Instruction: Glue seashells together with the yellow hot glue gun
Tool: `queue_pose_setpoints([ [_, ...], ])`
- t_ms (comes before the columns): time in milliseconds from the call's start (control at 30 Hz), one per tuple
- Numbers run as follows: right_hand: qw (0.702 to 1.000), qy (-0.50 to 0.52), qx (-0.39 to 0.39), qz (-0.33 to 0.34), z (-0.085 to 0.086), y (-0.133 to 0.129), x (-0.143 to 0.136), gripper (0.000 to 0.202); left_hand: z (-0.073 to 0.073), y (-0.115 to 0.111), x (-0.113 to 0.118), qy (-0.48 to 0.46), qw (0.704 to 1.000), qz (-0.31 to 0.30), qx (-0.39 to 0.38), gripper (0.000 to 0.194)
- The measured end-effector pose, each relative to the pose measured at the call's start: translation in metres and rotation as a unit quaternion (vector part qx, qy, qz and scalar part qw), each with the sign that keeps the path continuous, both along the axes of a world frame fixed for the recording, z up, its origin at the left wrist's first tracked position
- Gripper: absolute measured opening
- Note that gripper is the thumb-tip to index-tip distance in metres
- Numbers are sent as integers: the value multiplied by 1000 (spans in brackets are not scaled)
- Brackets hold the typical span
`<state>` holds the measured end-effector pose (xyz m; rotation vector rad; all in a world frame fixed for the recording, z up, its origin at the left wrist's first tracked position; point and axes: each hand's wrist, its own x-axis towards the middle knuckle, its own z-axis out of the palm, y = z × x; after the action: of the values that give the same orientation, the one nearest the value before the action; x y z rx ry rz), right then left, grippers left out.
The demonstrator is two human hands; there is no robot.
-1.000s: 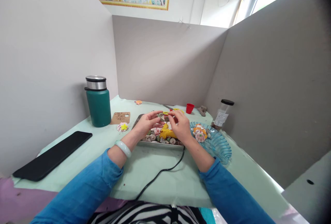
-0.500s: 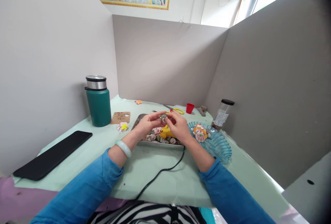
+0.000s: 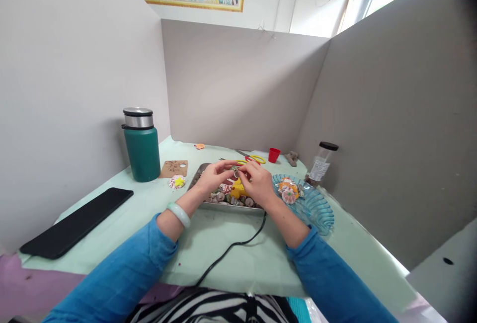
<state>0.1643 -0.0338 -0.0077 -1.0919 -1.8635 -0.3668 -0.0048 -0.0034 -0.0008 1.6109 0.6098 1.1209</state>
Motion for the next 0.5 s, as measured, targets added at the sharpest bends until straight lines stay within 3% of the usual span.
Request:
queue_pose_setpoints([
  [267,992,-114,25,-52,1,0,1,14,-4,4,2,90,994,54,24,30],
  [500,999,6,-41,-28,-1,2,0,19,-1,1,2,15,997,29,-66,29],
])
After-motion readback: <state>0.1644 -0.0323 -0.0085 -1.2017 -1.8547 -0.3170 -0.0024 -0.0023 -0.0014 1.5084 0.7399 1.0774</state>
